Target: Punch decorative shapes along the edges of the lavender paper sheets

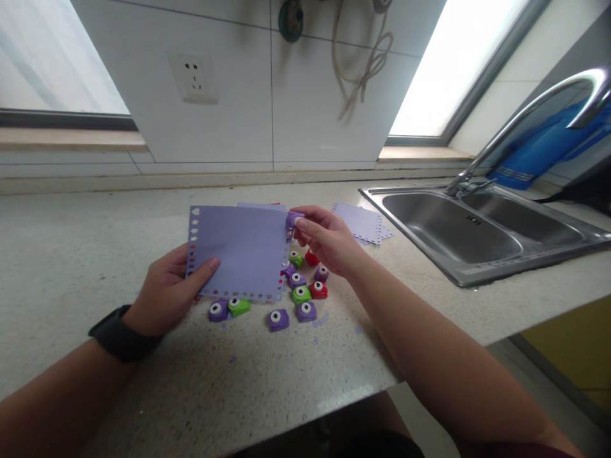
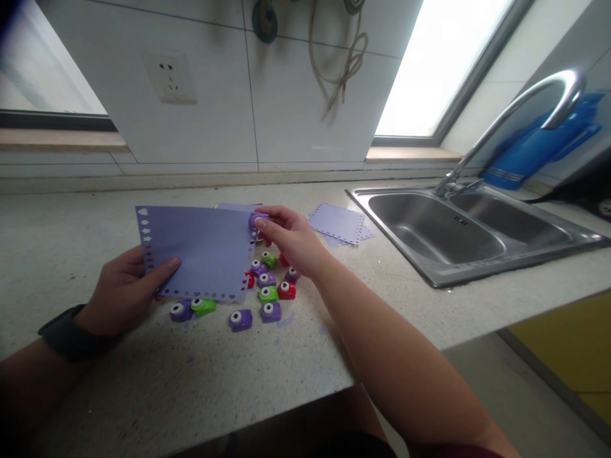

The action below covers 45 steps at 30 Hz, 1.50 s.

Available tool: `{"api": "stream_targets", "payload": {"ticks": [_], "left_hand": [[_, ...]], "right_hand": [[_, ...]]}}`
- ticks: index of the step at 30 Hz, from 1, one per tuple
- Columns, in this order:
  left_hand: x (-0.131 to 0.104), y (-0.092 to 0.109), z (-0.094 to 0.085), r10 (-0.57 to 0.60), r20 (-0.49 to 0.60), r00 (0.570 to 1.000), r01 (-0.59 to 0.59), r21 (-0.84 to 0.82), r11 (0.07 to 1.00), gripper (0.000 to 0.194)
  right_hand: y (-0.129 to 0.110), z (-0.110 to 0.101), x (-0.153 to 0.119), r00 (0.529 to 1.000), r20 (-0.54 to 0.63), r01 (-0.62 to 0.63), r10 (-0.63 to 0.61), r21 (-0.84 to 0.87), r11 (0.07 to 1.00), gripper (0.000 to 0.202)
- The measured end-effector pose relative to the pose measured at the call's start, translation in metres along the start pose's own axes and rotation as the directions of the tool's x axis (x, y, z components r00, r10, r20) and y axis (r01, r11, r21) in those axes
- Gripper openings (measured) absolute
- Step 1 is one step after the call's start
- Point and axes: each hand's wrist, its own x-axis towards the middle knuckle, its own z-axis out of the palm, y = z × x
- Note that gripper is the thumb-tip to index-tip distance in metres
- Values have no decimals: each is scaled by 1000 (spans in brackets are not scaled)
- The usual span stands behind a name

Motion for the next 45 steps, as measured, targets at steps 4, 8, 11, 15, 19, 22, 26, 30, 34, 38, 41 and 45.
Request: {"api": "stream_targets", "payload": {"ticks": [4,8,11,15,19,22,26,30,34,38,41,45], "left_hand": [[-2,2,1,-10,-5,1000,10,4,1000,28],[-2,2,1,-2,0,1000,2,9,1000,29],[-1,0,1,12,2,1000,-12,5,1000,31],[-2,2,1,24,4,1000,-25,36,999,33],[-2,4,2,25,11,1000,-26,33,999,41],[-2,4,2,28,8,1000,-28,37,999,43],[-2,2,1,44,9,999,-44,39,998,39],[0,-1,0,67,12,998,-68,55,996,35],[2,-2,0,87,13,996,-88,56,995,32],[-1,5,0,57,18,998,-58,62,996,24],[-3,10,2,40,25,999,-42,65,997,20],[-3,11,2,38,11,999,-39,57,998,21]], "right_hand": [[-1,1,0,1000,-16,-5,5,11,1000,25],[-2,3,0,1000,-16,-1,2,25,1000,25],[-2,5,0,1000,-23,-10,11,26,1000,26],[-1,6,-1,999,-25,-28,29,44,999,28],[1,6,-1,999,-27,-31,32,51,998,32],[2,5,-1,999,-23,-40,41,52,998,34],[1,5,-2,999,-22,-47,48,47,998,35],[-1,6,-2,999,-17,-34,35,66,997,34],[-3,4,-3,1000,-12,-19,19,49,999,34],[-2,2,-3,1000,12,-13,12,44,999,36],[-2,2,-3,1000,10,-11,10,70,998,36],[-3,3,-3,1000,-2,-20,20,56,998,37]]}}
